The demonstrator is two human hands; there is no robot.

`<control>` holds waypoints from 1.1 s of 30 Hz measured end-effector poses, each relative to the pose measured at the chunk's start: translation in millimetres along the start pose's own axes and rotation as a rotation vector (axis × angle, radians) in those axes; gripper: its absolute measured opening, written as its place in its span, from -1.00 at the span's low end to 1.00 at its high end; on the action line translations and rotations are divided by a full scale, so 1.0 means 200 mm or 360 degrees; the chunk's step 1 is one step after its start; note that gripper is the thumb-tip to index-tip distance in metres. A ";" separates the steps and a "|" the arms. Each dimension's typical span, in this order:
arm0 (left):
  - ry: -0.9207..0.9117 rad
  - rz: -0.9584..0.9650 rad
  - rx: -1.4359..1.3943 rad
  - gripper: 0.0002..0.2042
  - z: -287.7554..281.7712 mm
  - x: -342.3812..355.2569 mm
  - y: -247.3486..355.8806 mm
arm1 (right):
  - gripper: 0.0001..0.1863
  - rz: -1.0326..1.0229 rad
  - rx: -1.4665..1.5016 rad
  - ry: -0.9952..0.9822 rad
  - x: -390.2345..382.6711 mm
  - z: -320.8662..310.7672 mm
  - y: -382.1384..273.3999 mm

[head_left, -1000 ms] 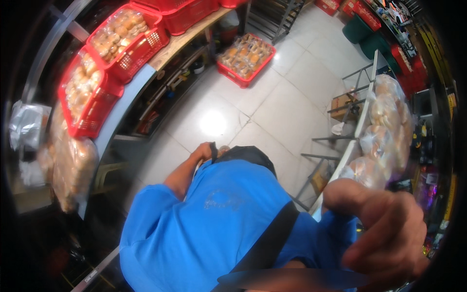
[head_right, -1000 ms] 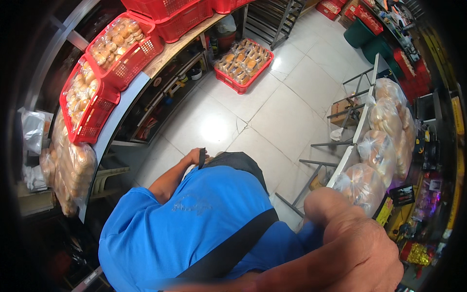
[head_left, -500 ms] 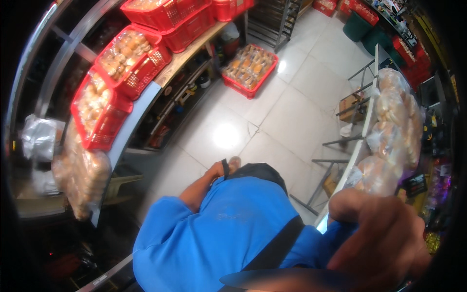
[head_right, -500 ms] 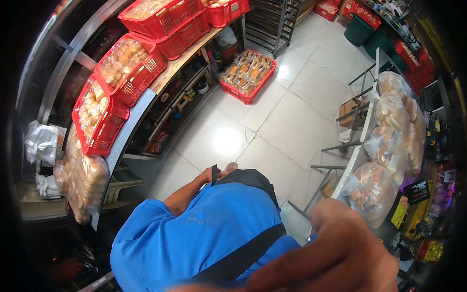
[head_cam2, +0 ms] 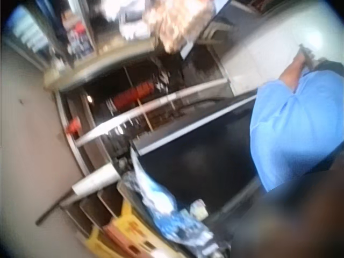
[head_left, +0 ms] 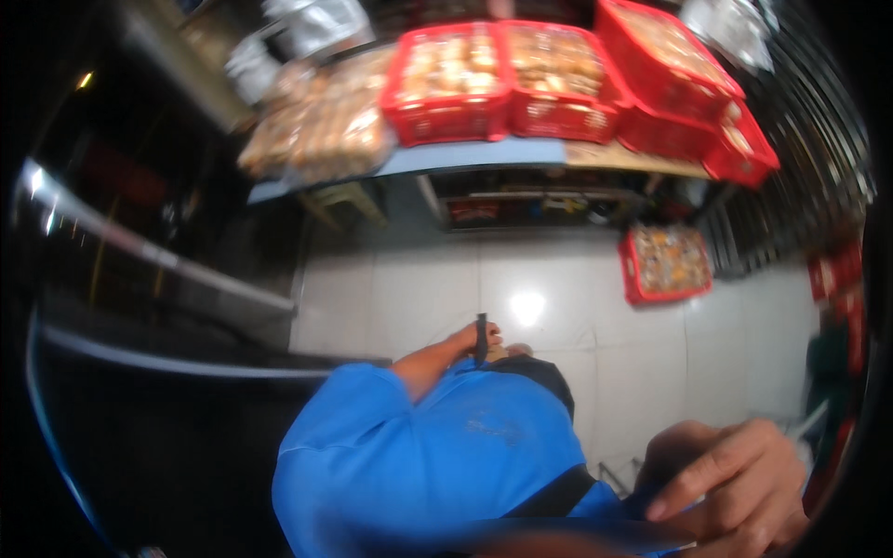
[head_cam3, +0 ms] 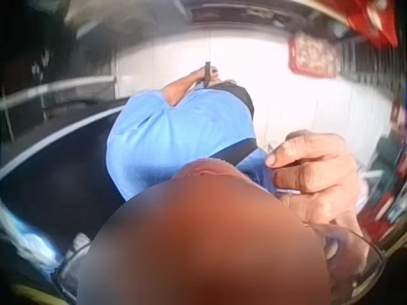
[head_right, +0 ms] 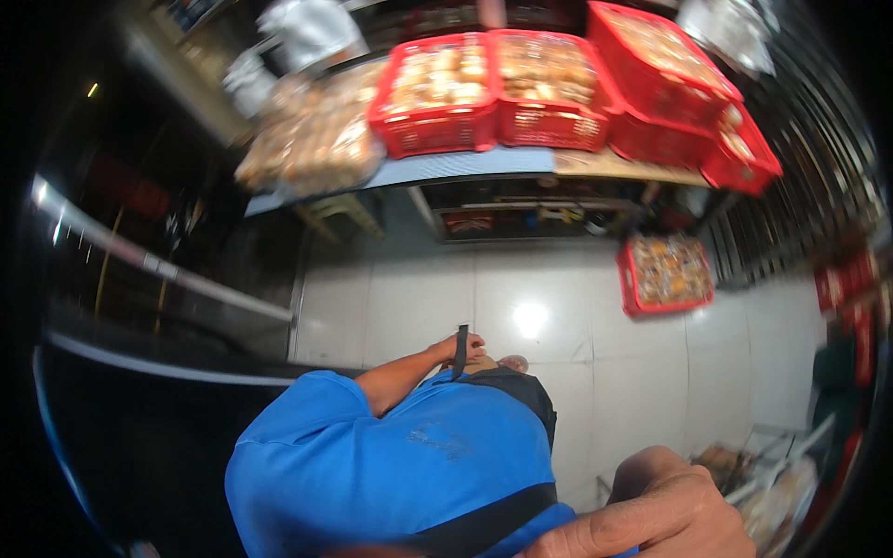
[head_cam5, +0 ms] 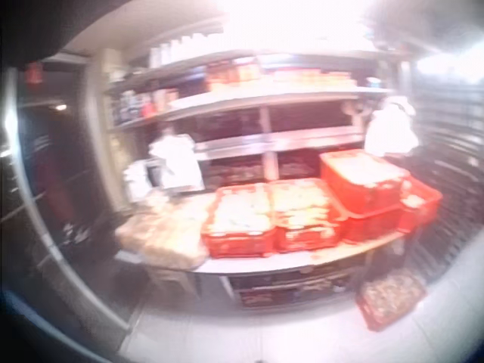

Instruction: The person walks out of a shop and approaches a motorcycle. They then crouch down and use a screwdriver to work on a small component on the motorcycle's body, repeatedly inserting and turning the tool.

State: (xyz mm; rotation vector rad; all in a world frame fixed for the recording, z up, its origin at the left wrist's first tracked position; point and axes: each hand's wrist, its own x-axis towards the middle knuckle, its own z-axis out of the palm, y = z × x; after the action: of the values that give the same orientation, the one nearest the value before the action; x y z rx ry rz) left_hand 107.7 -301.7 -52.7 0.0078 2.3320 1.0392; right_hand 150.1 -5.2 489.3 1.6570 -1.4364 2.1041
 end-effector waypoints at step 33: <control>0.1427 -0.0690 -0.0746 -0.74 -0.74 -0.70 -1.26 | -0.47 0.1328 -0.0572 -0.1892 -0.02 0.96 2.47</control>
State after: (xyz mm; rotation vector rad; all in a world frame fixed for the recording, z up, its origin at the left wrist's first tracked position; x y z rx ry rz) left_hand 204.0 -609.0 -76.5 -1.3196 2.5301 1.5138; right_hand -2.7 -410.3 183.6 2.5089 -2.9708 0.6633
